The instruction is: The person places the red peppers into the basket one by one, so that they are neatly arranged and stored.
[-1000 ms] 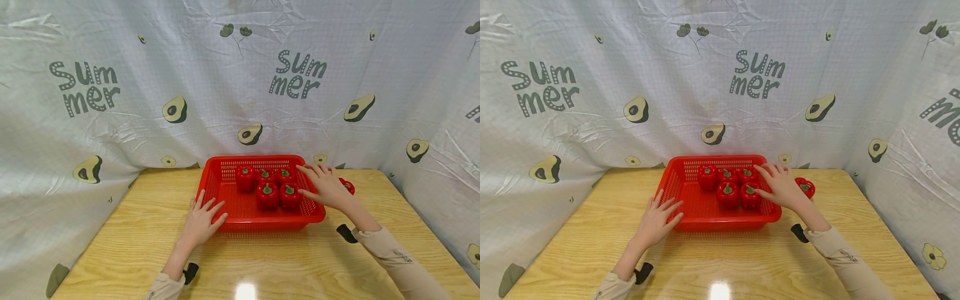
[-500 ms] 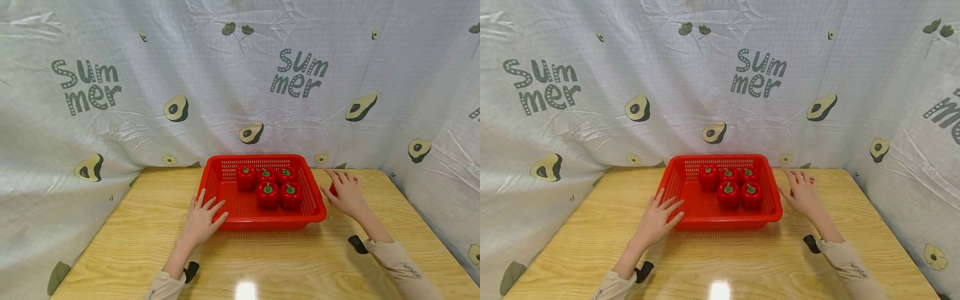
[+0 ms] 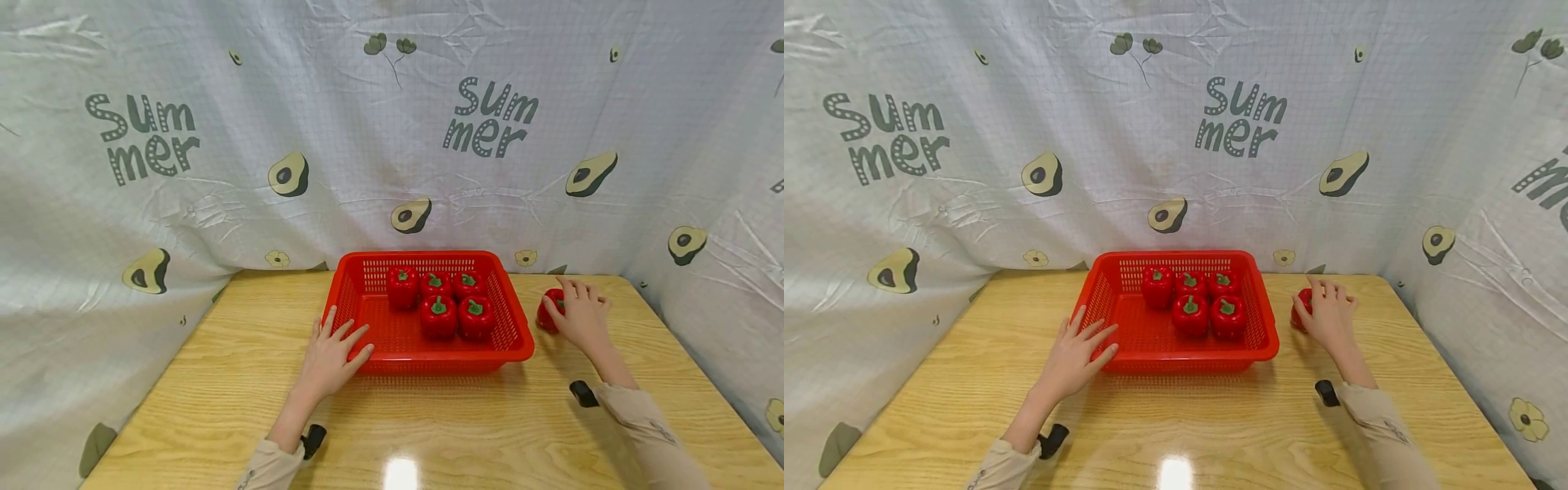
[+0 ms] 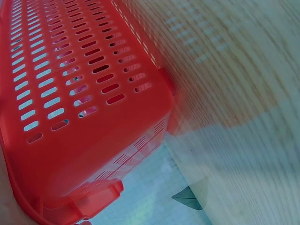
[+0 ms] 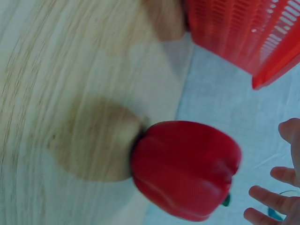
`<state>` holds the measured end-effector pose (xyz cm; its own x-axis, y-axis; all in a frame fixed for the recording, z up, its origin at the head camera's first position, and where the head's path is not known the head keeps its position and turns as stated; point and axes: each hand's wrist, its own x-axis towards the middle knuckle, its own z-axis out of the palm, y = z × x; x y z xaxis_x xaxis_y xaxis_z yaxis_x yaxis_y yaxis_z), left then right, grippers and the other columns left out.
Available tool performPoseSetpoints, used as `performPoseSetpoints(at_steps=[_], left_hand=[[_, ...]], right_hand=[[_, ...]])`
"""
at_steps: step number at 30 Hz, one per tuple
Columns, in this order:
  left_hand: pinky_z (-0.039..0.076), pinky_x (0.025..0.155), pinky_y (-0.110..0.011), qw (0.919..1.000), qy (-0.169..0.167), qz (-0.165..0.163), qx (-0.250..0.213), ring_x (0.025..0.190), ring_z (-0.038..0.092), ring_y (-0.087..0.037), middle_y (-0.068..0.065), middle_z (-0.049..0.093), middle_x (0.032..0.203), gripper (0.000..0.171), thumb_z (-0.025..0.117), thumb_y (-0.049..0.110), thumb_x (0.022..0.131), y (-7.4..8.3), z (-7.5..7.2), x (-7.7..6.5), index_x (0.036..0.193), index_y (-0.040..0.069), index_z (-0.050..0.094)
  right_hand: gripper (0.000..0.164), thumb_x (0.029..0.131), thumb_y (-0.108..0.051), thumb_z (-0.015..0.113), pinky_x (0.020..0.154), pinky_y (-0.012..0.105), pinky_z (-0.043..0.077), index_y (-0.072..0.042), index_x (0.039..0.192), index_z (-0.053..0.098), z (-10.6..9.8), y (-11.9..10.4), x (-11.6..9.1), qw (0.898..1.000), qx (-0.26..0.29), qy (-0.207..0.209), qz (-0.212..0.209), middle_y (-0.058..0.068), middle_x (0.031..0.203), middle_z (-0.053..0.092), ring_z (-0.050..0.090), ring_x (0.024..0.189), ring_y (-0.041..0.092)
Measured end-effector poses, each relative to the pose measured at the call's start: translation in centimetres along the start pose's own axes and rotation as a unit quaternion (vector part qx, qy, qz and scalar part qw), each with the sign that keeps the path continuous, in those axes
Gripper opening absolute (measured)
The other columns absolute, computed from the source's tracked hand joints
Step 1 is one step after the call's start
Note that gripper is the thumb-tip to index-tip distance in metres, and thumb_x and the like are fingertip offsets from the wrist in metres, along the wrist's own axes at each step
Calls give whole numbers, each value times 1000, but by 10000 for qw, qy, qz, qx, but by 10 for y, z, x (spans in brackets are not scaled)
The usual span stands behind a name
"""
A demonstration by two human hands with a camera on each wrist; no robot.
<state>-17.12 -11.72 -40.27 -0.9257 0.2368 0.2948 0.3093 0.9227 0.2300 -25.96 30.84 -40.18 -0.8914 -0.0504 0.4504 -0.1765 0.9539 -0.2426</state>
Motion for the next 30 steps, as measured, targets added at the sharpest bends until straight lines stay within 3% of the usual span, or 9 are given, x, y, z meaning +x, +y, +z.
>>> performPoseSetpoints(at_steps=[16,24,30], left_hand=[[10,107,-59,10000,22,-24,-16,135,17,-38,-14,51,129,48,44,48,88,-1,1,1,125,19,54],[11,107,-59,10000,4,-37,12,135,17,-38,-13,51,129,48,44,48,88,0,0,0,125,19,54],[13,107,-59,10000,77,-8,12,135,19,-39,-14,53,127,47,45,47,87,1,0,0,124,19,55]], right_hand=[[50,88,-33,49,81,70,16,0,125,39,23,20,10,9985,-238,-442,231,31,117,39,30,106,51],[59,88,-45,47,82,74,15,0,125,38,26,23,9,9958,-341,-787,312,32,118,38,30,107,50],[64,84,-47,52,81,74,18,0,126,38,27,25,7,9964,-299,-745,259,33,115,40,32,104,50]])
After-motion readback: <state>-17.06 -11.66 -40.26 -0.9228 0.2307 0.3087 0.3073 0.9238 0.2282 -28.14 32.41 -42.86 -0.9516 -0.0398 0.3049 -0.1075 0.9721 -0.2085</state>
